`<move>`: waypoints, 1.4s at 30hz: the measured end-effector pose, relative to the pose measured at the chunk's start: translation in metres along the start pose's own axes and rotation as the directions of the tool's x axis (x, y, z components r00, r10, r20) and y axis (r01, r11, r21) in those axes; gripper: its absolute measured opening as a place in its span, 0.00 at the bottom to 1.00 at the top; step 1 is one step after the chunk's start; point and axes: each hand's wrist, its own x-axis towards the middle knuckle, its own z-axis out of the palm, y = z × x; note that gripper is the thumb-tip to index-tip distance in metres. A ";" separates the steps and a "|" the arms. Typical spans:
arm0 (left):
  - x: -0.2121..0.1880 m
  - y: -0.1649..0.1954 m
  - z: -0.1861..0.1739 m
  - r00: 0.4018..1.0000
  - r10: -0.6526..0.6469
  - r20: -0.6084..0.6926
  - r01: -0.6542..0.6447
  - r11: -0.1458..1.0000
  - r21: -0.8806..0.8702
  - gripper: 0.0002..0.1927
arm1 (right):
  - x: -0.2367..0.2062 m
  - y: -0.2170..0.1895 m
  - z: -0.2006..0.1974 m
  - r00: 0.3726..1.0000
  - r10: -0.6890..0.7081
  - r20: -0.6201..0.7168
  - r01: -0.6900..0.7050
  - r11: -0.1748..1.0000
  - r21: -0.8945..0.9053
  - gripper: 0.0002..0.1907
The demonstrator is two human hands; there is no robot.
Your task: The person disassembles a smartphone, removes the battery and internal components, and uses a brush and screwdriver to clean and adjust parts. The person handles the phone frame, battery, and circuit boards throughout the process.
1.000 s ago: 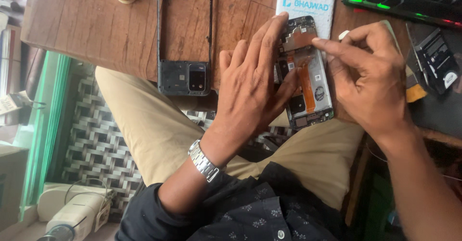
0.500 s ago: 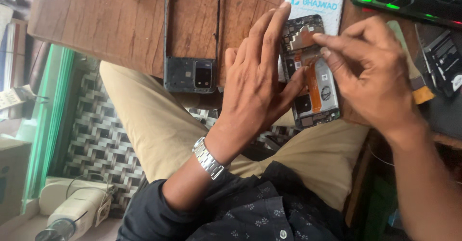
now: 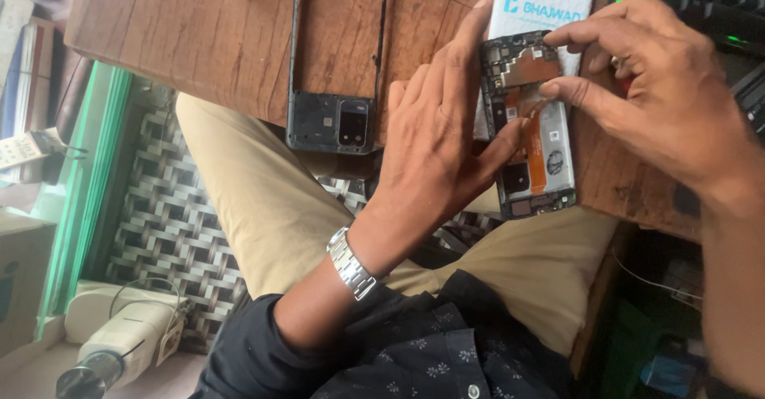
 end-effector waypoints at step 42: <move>0.002 0.001 0.000 0.999 -0.032 0.031 0.032 0.999 0.021 0.46 | 0.000 -0.011 0.002 0.990 0.049 -0.135 -0.056 0.997 -0.049 0.08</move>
